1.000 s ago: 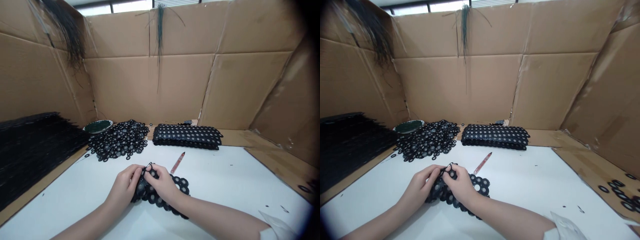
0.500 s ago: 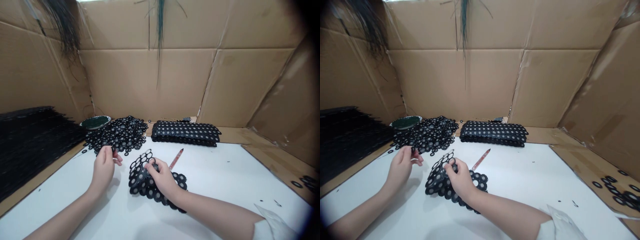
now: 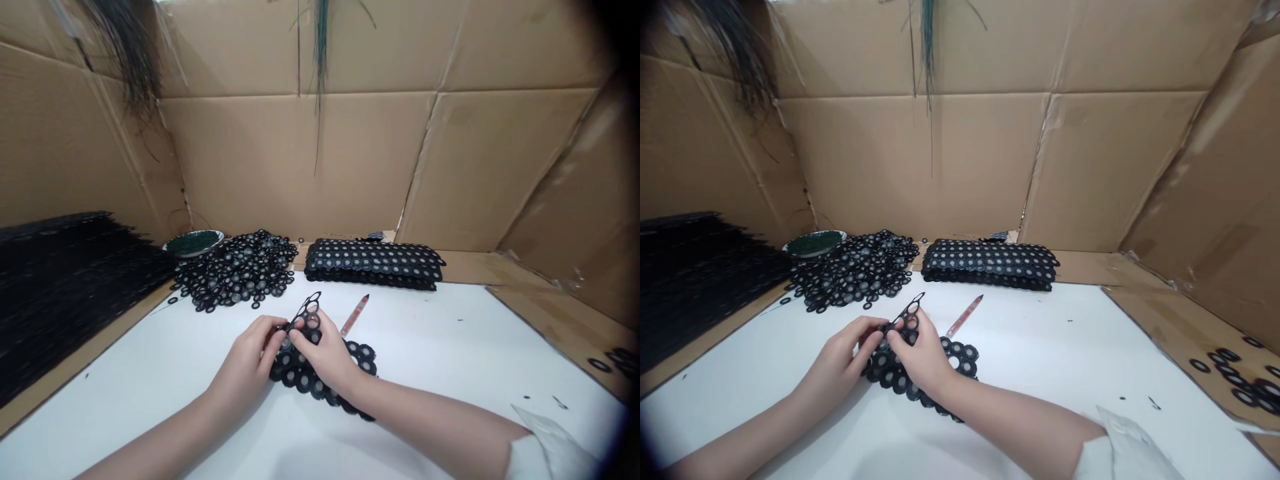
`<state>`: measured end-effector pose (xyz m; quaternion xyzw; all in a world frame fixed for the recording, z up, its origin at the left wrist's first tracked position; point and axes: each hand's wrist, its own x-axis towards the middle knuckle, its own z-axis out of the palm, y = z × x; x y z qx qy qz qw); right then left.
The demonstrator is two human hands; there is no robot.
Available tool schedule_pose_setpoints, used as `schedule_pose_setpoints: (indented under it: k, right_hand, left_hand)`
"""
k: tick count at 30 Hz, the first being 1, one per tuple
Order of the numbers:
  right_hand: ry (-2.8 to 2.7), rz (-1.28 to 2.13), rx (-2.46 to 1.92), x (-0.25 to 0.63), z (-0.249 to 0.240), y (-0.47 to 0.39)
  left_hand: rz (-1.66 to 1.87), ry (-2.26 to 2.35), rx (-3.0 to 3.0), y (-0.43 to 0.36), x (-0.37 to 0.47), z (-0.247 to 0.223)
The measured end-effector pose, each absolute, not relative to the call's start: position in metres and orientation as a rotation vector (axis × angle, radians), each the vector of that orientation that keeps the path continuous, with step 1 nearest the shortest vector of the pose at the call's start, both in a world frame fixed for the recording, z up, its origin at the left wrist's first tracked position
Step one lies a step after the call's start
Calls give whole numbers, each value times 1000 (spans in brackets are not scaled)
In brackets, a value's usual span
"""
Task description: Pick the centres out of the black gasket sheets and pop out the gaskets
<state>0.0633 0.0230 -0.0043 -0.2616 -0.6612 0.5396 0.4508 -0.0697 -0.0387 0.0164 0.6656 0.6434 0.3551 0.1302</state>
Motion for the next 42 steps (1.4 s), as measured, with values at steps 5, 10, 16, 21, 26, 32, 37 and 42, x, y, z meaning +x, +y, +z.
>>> schedule_pose_setpoints:
  k: [5, 10, 16, 21, 26, 32, 37, 42]
  right_hand:
    - [-1642, 1369, -642, 63, -6, 24]
    - [-1697, 1384, -614, 63, -8, 23]
    - [-1751, 1389, -602, 61, -12, 22]
    - [-1583, 1409, -705, 60, -13, 24]
    - [-1504, 1439, -692, 60, -7, 26]
    - [-1520, 1431, -667, 60, -5, 25]
    - [-1528, 1432, -664, 60, -5, 24]
    - [-1525, 1463, -652, 61, -6, 23]
  left_hand:
    - [962, 1780, 1888, -38, -68, 16]
    - [994, 1664, 1617, -38, -66, 15]
    - [1289, 1713, 1284, -26, -77, 8]
    - [1621, 2008, 1280, -25, -91, 18]
    - [1187, 2052, 1730, -37, -76, 20]
    - [1031, 2036, 1865, -33, -79, 16]
    - [1097, 2058, 1937, -30, -83, 15]
    - [1063, 2011, 1953, -30, -82, 14]
